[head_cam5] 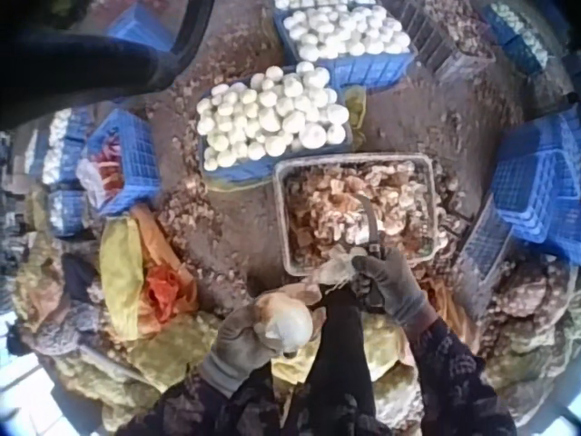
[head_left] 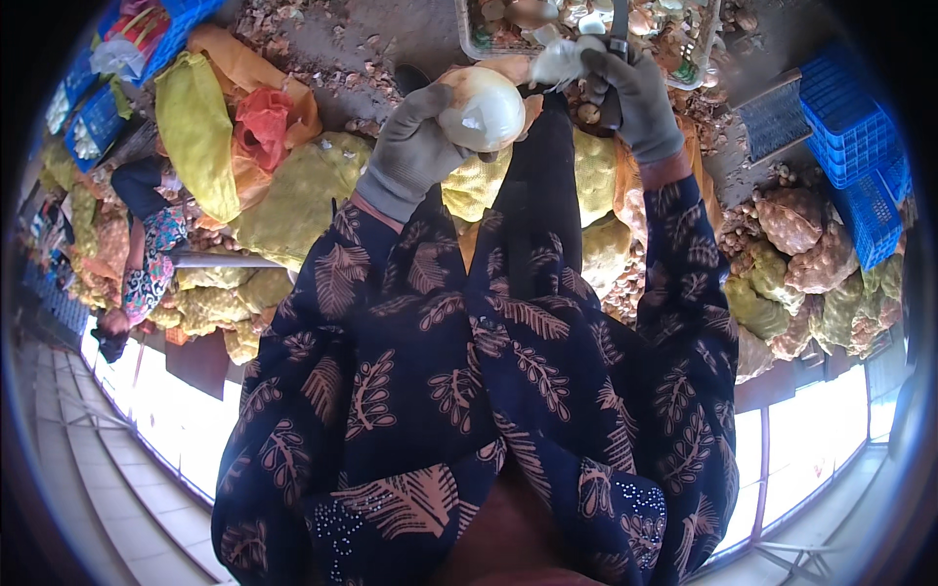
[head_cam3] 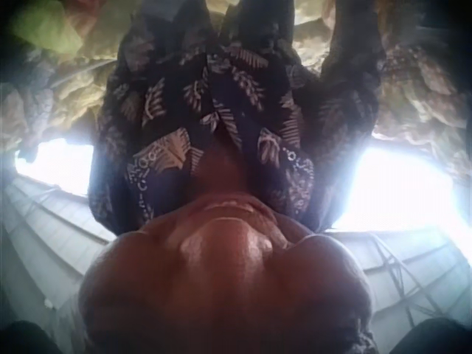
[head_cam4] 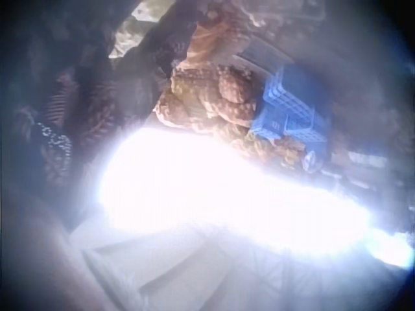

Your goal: The person sits on the floor and peels onions one by one using a small knife. They place the peeled onions into a blue crate and discard the peels into a separate container.

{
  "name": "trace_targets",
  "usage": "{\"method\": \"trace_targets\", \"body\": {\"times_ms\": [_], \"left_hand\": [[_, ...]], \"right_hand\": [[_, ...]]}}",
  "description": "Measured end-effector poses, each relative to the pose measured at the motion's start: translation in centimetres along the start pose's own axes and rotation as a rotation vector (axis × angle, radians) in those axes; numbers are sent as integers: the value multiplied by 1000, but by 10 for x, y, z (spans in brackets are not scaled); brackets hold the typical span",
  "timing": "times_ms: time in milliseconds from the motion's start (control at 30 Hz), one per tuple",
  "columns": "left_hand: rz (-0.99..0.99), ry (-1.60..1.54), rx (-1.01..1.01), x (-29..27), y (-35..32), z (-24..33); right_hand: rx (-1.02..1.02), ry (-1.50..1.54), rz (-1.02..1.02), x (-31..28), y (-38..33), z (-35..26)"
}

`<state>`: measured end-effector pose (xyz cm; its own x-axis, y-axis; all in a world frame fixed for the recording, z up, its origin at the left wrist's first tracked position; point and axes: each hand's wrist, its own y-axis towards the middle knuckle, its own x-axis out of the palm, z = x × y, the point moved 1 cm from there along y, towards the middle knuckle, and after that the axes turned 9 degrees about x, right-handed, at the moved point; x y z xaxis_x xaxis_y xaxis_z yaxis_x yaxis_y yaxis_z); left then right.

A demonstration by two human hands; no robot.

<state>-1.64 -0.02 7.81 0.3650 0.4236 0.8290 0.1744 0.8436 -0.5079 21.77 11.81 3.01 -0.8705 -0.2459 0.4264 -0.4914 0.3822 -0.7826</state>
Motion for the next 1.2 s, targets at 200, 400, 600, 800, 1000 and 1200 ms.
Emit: {"method": "trace_targets", "body": {"times_ms": [200,400,600,800,1000,1200], "left_hand": [[35,-63,37,-12,3,-13],[26,70,-47,-10,-1,-5],[28,179,-25,-9,-4,-18],[32,88,-20,-13,1,-21],[69,-47,-10,-27,16,-26],[131,-92,25,-24,23,-31]], "right_hand": [[-483,-1319,709,-99,69,31],[-178,-370,69,50,-45,5],[-210,-582,178,67,-43,6],[-107,-206,171,37,-22,3],[-89,-370,513,-33,13,-1],[-106,-304,173,24,-48,6]]}}
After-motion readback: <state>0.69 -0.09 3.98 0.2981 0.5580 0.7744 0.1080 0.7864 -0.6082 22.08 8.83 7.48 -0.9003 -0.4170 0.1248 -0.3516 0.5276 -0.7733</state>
